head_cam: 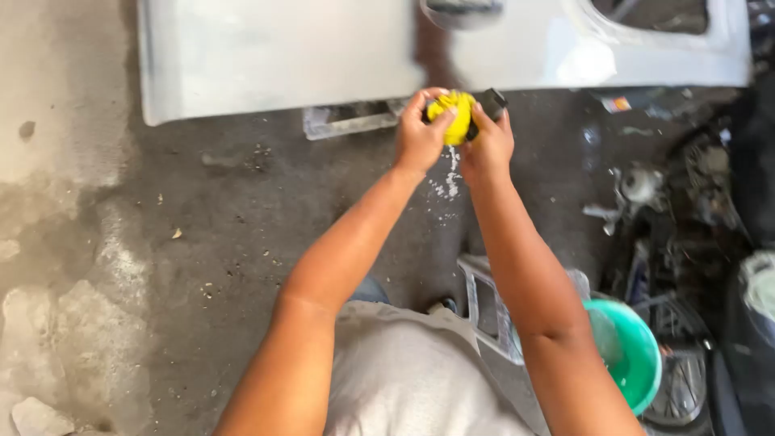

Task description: The person sands a white car door panel using a sanding block and a yellow cloth. They work on the flat surface and edges, occasionally dipping the tools into a green bucket of water to clean them before resuming the sanding process.

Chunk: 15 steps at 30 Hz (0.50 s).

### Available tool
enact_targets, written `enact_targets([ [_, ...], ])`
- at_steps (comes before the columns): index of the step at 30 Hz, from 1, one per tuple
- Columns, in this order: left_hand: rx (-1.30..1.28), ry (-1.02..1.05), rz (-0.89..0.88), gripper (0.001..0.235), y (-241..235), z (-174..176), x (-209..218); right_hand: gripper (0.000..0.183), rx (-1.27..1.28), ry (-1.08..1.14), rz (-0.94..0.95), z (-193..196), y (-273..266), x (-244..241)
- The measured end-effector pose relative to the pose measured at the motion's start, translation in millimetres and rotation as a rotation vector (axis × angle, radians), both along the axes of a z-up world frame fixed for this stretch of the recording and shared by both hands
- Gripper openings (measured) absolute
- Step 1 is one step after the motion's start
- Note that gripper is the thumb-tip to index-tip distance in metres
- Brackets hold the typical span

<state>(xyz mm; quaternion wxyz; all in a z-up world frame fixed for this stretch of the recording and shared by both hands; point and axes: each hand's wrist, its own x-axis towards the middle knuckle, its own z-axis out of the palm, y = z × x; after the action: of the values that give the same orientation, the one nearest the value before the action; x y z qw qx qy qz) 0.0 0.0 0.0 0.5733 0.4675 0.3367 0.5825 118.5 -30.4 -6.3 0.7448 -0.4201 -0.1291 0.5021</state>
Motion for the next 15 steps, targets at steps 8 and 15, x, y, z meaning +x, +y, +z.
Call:
enact_targets([
  [8,0.004,0.133,0.206,0.026,218,-85,-189,0.022,-0.237,-0.186,0.221,-37,190,-133],
  [15,-0.2,1.276,0.372,0.068,233,-86,-304,0.027,-0.519,-0.723,0.446,-123,226,-147],
])
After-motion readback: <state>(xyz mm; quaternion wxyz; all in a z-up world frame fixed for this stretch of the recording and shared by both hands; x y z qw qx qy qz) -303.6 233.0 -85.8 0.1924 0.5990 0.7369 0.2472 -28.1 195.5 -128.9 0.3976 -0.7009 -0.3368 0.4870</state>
